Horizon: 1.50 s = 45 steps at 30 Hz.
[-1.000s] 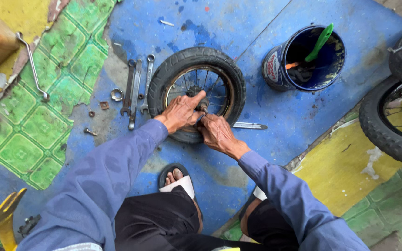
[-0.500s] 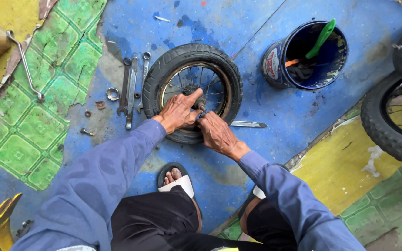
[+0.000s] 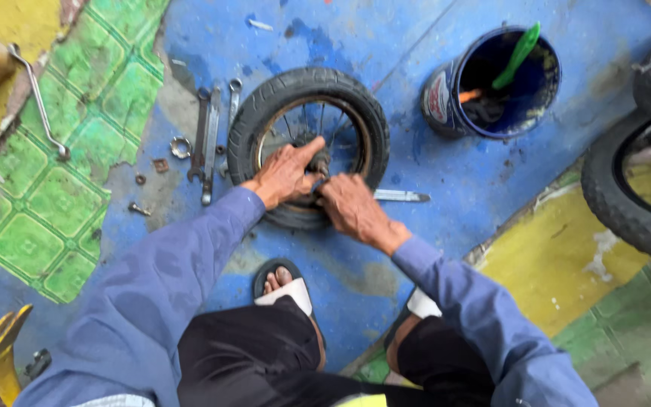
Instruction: The person sits on the floor of a bicycle repair shop and removes the tire and inner tube from a small bicycle wheel. They use a metal pry bar to lever the tire bead over the rim, work the bead loose around the wheel by hand, and pull the inner tube out, then continue prying the tire off the rim.
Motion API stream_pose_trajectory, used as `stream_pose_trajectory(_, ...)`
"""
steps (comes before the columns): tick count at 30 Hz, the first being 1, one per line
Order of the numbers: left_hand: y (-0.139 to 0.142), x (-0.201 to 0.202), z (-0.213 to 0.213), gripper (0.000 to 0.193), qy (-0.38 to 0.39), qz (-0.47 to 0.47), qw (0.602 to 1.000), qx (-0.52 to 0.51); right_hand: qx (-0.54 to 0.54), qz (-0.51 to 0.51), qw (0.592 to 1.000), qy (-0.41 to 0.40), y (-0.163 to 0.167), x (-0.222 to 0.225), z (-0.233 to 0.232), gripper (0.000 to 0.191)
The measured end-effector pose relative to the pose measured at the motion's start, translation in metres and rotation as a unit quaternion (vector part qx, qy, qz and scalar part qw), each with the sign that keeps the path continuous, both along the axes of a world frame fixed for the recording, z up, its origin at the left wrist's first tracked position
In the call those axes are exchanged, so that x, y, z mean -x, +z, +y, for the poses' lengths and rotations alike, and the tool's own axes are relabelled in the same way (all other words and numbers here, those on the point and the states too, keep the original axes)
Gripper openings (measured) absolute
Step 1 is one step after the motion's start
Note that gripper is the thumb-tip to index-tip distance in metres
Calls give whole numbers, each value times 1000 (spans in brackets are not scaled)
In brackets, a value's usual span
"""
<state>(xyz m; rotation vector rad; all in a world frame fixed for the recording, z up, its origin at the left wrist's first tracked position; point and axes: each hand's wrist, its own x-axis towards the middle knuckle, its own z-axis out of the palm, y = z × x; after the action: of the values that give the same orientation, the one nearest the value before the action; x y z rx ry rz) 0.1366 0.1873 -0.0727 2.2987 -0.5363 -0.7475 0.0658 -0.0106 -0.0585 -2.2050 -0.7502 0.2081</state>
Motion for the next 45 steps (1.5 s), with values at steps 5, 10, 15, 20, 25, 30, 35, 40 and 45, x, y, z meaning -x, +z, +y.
stream_pose_trajectory(5,-1,-1,-1,68,-2,-85,995,51,135,-11,991,16,-6,-3,-15,13)
stream_pose_trajectory(10,-3,0,-4,66,18,-65,997,41,11,-46,997,-55,-22,2,-6,15)
stream_pose_trajectory(15,-3,6,-10,62,62,-39,997,40,-38,-43,989,-136,-25,0,3,21)
stream_pose_trajectory(20,0,1,-9,45,87,0,996,20,-62,-17,990,-128,-17,2,1,23)
stream_pose_trajectory(25,-4,3,-6,43,82,7,997,6,-82,-38,992,-86,-2,10,-4,27)
stream_pose_trajectory(30,-9,10,-4,46,78,-14,996,37,13,-68,991,-117,10,14,-5,32)
stream_pose_trajectory(35,-8,8,-3,40,75,25,997,18,173,101,970,-141,11,16,-12,31)
stream_pose_trajectory(40,-3,5,-5,40,78,27,997,9,108,120,974,-161,3,19,-8,37)
stream_pose_trajectory(45,-1,-2,-13,50,79,32,996,-34,118,133,968,-178,-6,13,-2,19)
